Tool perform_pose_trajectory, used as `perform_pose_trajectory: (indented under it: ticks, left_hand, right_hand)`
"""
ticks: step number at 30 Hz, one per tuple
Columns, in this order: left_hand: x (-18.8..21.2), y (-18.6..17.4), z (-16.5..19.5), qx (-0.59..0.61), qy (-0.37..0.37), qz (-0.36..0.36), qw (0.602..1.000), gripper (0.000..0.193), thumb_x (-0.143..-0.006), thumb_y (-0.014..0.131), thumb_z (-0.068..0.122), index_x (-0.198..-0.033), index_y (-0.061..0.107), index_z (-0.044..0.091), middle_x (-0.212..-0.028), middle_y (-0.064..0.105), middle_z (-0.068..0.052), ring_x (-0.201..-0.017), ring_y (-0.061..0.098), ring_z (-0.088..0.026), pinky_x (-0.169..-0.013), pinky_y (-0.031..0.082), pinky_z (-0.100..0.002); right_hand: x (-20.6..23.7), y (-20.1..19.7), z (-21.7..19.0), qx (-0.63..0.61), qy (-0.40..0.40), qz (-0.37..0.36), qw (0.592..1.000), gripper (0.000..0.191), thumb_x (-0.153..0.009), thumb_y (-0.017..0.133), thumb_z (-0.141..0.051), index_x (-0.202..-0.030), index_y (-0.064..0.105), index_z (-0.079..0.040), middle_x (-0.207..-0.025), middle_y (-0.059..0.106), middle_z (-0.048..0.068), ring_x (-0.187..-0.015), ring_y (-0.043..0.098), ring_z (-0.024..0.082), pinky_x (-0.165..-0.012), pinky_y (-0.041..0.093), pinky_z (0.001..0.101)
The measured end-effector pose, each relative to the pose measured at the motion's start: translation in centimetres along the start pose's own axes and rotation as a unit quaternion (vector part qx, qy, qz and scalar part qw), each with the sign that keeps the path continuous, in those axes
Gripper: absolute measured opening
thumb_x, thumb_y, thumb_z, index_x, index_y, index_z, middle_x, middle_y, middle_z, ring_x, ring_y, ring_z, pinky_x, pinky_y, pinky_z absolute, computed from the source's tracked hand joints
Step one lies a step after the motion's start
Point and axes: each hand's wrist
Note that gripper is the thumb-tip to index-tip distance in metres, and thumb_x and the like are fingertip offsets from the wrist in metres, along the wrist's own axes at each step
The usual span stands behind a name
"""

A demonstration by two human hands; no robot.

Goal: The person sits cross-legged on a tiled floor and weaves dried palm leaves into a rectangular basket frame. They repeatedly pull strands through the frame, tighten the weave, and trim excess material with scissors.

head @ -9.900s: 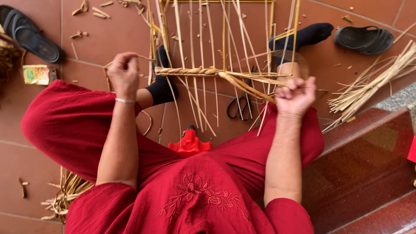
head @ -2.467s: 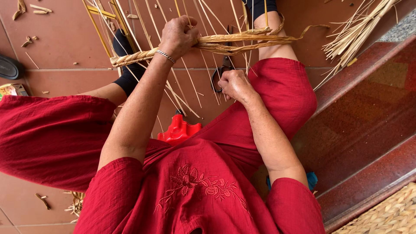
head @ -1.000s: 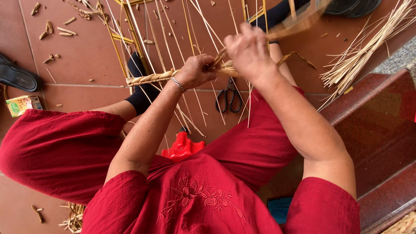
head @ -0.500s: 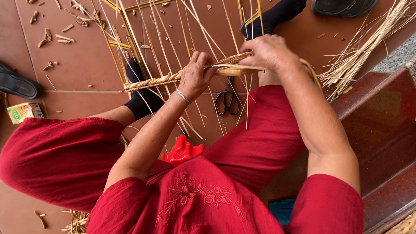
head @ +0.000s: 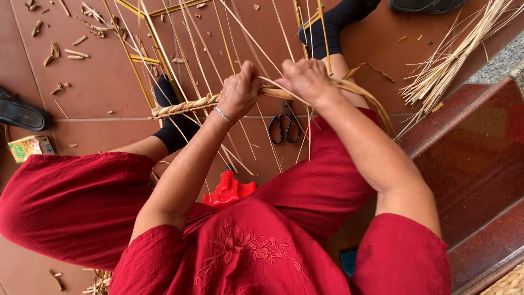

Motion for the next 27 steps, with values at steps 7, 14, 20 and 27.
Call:
perform_pose_trajectory:
  ticks: [7, 14, 20, 27]
  left_hand:
    - [-2.8, 0.3, 0.4, -0.045, -0.085, -0.017, 0.995, 0.024, -0.092, 0.055, 0.006, -0.116, 0.057, 0.007, -0.077, 0.07, -0.013, -0.072, 0.07, -0.03, -0.075, 0.057, -0.047]
    - [-3.8, -0.3, 1.5, -0.014, -0.202, -0.103, 0.974, 0.026, -0.107, 0.035, 0.01, -0.121, 0.056, 0.006, -0.086, 0.07, -0.016, -0.062, 0.071, -0.023, -0.064, 0.061, -0.037]
    - [-4.0, -1.3, 1.7, 0.114, -0.273, -0.109, 0.949, 0.032, -0.103, 0.039, 0.011, -0.13, 0.053, 0.001, -0.092, 0.068, -0.014, -0.06, 0.074, -0.02, -0.049, 0.059, -0.027]
    - [-2.1, -1.7, -1.2, 0.21, -0.11, -0.116, 0.965, 0.046, -0.097, 0.066, 0.005, -0.138, 0.047, -0.004, -0.092, 0.078, -0.013, -0.069, 0.077, -0.015, -0.055, 0.064, -0.025]
  right_hand:
    - [2.6, -1.6, 6.3, -0.132, 0.11, -0.216, 0.961, 0.029, -0.095, 0.072, -0.035, -0.1, 0.075, -0.007, -0.076, 0.071, 0.006, -0.068, 0.068, 0.017, -0.065, 0.055, 0.0337]
    - [10.9, -6.9, 13.9, -0.195, 0.333, -0.17, 0.907, 0.034, -0.083, 0.083, -0.042, -0.106, 0.081, -0.017, -0.08, 0.068, 0.003, -0.068, 0.053, 0.014, -0.063, 0.046, 0.0343]
    - [15.9, -8.1, 15.3, -0.162, 0.404, -0.074, 0.897, 0.038, -0.087, 0.082, -0.049, -0.109, 0.082, -0.018, -0.097, 0.074, 0.006, -0.087, 0.061, 0.019, -0.086, 0.05, 0.0406]
    - [14.0, -5.7, 6.4, 0.081, 0.009, 0.273, 0.958, 0.04, -0.101, 0.08, -0.04, -0.127, 0.072, -0.011, -0.124, 0.065, 0.007, -0.124, 0.055, 0.026, -0.111, 0.046, 0.0415]
Point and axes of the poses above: each hand's wrist, its own x-axis away from the middle knuckle, its own y-axis out of the palm, z = x × y
